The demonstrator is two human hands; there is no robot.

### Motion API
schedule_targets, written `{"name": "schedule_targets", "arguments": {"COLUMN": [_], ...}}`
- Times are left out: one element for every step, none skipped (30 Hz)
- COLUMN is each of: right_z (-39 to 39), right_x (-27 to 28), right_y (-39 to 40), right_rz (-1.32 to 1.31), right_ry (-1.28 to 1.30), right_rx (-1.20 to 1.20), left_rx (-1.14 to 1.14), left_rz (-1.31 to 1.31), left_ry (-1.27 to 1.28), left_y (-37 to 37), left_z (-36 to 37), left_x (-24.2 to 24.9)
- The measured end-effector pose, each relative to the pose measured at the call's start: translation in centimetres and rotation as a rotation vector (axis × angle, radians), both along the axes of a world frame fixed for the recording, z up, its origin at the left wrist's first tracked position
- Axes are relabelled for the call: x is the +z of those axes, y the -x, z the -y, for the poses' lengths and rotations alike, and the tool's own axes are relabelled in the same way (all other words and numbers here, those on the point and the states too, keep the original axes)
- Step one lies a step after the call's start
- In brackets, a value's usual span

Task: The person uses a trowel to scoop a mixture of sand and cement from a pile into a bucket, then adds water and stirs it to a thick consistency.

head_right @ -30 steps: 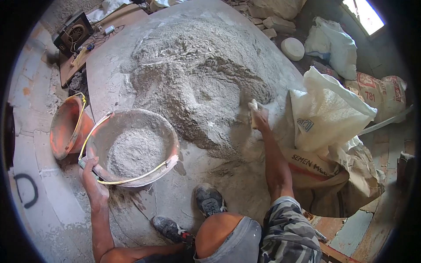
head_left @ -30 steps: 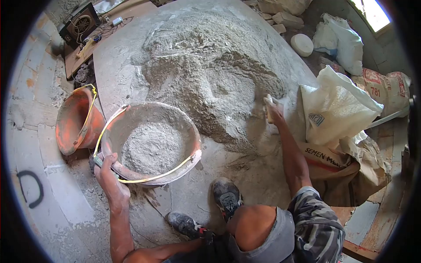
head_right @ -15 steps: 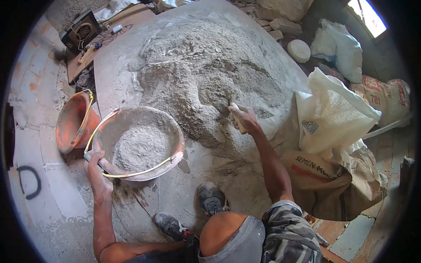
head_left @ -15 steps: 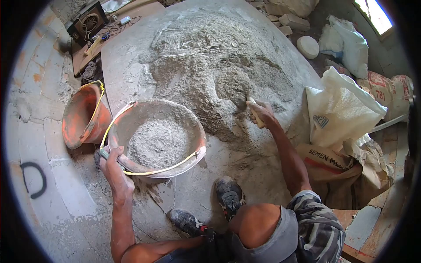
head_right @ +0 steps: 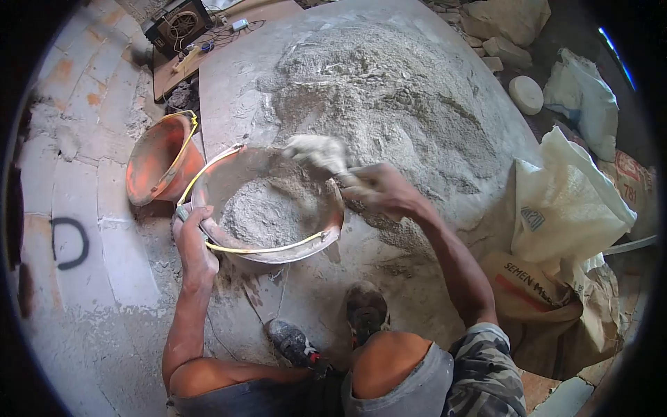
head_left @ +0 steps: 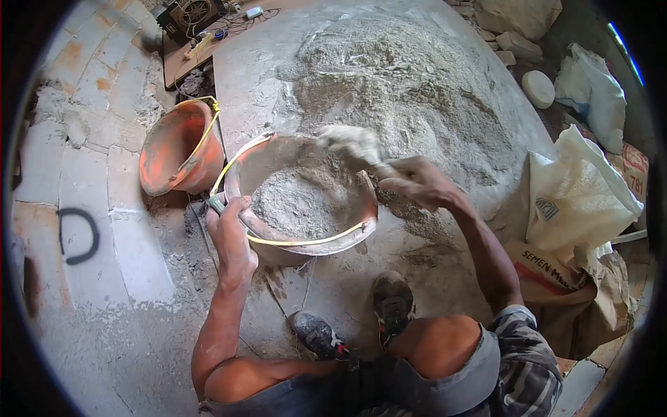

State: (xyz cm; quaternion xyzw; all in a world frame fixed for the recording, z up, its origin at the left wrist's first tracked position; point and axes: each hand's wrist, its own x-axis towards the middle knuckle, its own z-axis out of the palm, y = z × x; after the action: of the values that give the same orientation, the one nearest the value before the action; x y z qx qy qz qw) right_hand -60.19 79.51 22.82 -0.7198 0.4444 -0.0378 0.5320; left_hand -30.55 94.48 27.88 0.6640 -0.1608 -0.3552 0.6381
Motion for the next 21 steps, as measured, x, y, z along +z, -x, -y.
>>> {"name": "schedule_targets", "arguments": {"right_z": [-0.3, -0.5, -1.1, -1.6, -2.0, -2.2, -2.3, -2.3, -2.1, -2.2, -1.6, -1.2, -1.0, -1.3, -1.6, -1.8, -1.8, -1.5, -1.3, -1.4, -1.3], "right_x": [-1.0, -1.7, -0.7, 0.7, 1.5, 1.4, 1.2, 1.0, 1.0, 1.8, -0.3, -1.5, -4.1, -4.3, -4.3, -6.7, -10.5, -13.9, -17.2, -18.5, -17.4], "right_y": [-1.5, -2.9, -4.2, -5.2, -5.6, -5.6, -5.1, -4.5, -3.3, -1.2, 1.9, 4.5, 7.7, 10.3, 12.9, 16.5, 20.0, 23.1, 25.8, 27.4, 26.3], "right_rz": [0.071, 0.144, 0.152, 0.020, -0.115, -0.111, 0.003, 0.116, 0.145, 0.056, 0.164, -0.042, 0.047, -0.066, -0.182, -0.193, -0.203, -0.221, -0.170, -0.117, -0.126], "right_ry": [0.062, 0.124, 0.119, 0.311, 0.506, 0.505, 0.611, 0.714, 0.826, 0.648, 0.581, 0.423, 0.467, 0.370, 0.272, 0.291, 0.310, 0.319, 0.299, 0.276, 0.280], "right_rx": [0.071, 0.141, 0.141, 0.352, 0.561, 0.561, 0.467, 0.373, 0.303, 0.102, -0.031, -0.273, -0.483, -0.627, -0.773, -0.903, -1.030, -1.042, -1.093, -1.143, -1.151], "left_rx": [-0.005, -0.005, 0.006, 0.020, 0.026, 0.027, 0.015, 0.004, 0.010, 0.024, 0.034, 0.031, 0.028, 0.019, 0.010, 0.026, 0.008, -0.008, 0.002, 0.013, 0.008], "left_rz": [-0.006, 0.001, 0.007, 0.012, 0.018, 0.021, 0.012, 0.000, -0.005, -0.005, -0.005, -0.013, 0.005, 0.016, 0.015, 0.025, 0.024, 0.026, 0.028, 0.033, 0.033], "left_ry": [0.019, 0.016, -0.001, -0.017, 0.009, 0.007, 0.000, -0.006, -0.007, -0.005, -0.002, 0.000, 0.002, 0.003, 0.016, 0.005, -0.005, -0.014, -0.007, -0.002, -0.007], "left_y": [0.1, 0.3, 0.6, 0.9, 1.0, 0.6, 0.0, -0.4, -0.3, -0.2, -0.1, -0.4, -1.0, -1.4, -1.6, -1.6, -2.2, -2.4, -1.7, -1.1, -0.9], "left_z": [0.1, 0.2, 0.3, 0.3, 0.5, 0.3, 0.0, -0.3, -0.5, -0.7, -0.8, -1.0, -1.2, -1.4, -1.4, -1.4, -1.7, -1.9, -1.6, -1.4, -1.3], "left_x": [0.1, 0.3, 0.7, 1.0, 1.0, 0.8, 0.4, 0.1, 0.2, 0.4, 0.5, 0.2, -0.3, -0.8, -0.9, -0.9, -1.2, -1.5, -0.9, -0.1, 0.1]}}
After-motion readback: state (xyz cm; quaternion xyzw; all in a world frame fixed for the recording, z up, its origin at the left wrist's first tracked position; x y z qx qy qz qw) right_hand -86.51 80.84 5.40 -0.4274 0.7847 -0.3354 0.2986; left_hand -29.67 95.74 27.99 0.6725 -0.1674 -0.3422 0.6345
